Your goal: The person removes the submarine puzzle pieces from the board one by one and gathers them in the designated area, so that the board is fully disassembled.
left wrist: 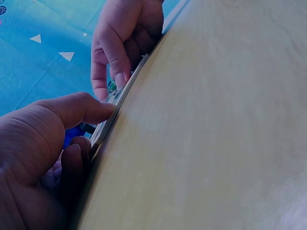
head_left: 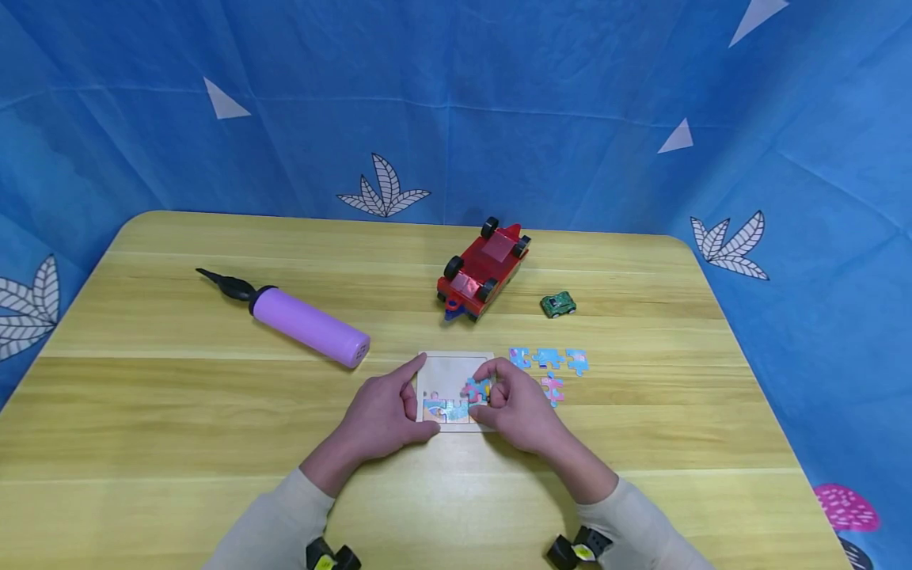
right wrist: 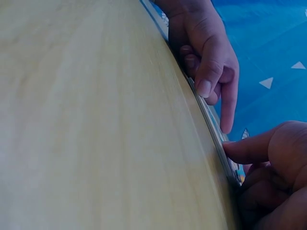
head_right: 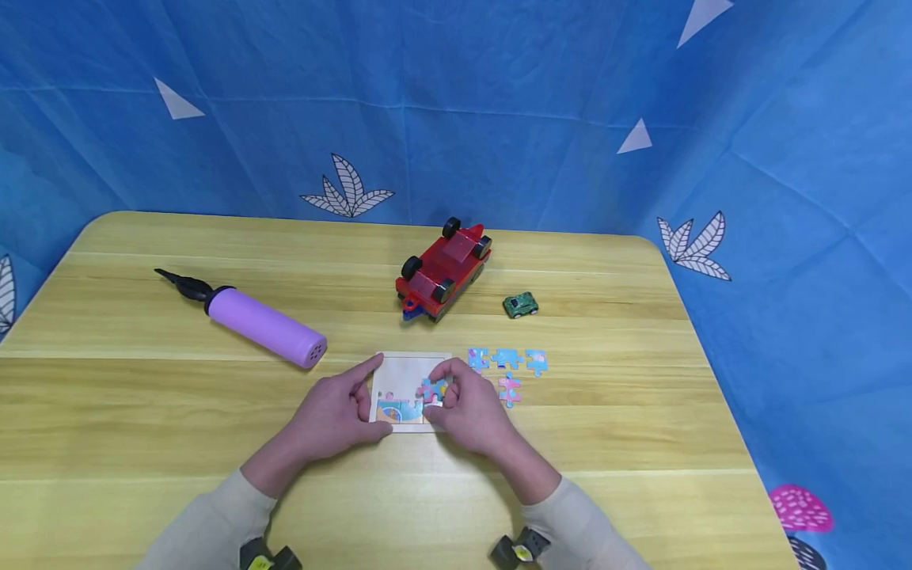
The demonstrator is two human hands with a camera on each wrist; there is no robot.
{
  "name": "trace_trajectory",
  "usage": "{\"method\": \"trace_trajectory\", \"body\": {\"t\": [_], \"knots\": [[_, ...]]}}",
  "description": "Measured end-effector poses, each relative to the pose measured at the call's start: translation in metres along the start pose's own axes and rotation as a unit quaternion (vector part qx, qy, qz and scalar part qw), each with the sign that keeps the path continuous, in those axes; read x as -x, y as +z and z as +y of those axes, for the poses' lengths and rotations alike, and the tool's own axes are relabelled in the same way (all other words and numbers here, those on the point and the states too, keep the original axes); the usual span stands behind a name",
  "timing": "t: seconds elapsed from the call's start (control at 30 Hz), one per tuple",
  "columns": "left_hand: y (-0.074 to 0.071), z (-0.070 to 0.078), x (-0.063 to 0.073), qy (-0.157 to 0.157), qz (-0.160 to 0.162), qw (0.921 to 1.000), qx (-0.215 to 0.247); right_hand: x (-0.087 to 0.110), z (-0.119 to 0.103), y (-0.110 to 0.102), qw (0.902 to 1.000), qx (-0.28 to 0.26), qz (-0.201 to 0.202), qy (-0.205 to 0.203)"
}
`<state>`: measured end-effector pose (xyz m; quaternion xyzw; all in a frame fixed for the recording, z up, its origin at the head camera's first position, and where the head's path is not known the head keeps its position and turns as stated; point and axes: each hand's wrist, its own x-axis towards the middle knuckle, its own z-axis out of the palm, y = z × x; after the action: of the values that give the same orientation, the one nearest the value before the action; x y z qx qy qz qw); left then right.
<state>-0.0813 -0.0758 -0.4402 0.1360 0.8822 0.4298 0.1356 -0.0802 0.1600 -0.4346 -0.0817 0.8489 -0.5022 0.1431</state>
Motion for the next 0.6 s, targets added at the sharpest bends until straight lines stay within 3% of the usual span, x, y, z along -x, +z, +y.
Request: {"method": "trace_trajectory", "body": {"t": [0.17,0.33,0.6], "knots": [[0.0006,0.0000,0.0001,-0.001,-0.001,1.0000,0.002,0.0018,0.0015,-0.0018,0.9999,-0.003,0.007,-0.011],[0.0016,-0.0006,0.0005,-0.004,0.001,1.0000,0.003,0.0041,0.0023,-0.0047,0.9996,-0.016,0.025,0.004],[0.0019,-0.0012,0.0001,-0.009,0.002,1.0000,0.002,0.0028,0.0044,-0.0043,0.9997,-0.009,0.019,0.012]]}}
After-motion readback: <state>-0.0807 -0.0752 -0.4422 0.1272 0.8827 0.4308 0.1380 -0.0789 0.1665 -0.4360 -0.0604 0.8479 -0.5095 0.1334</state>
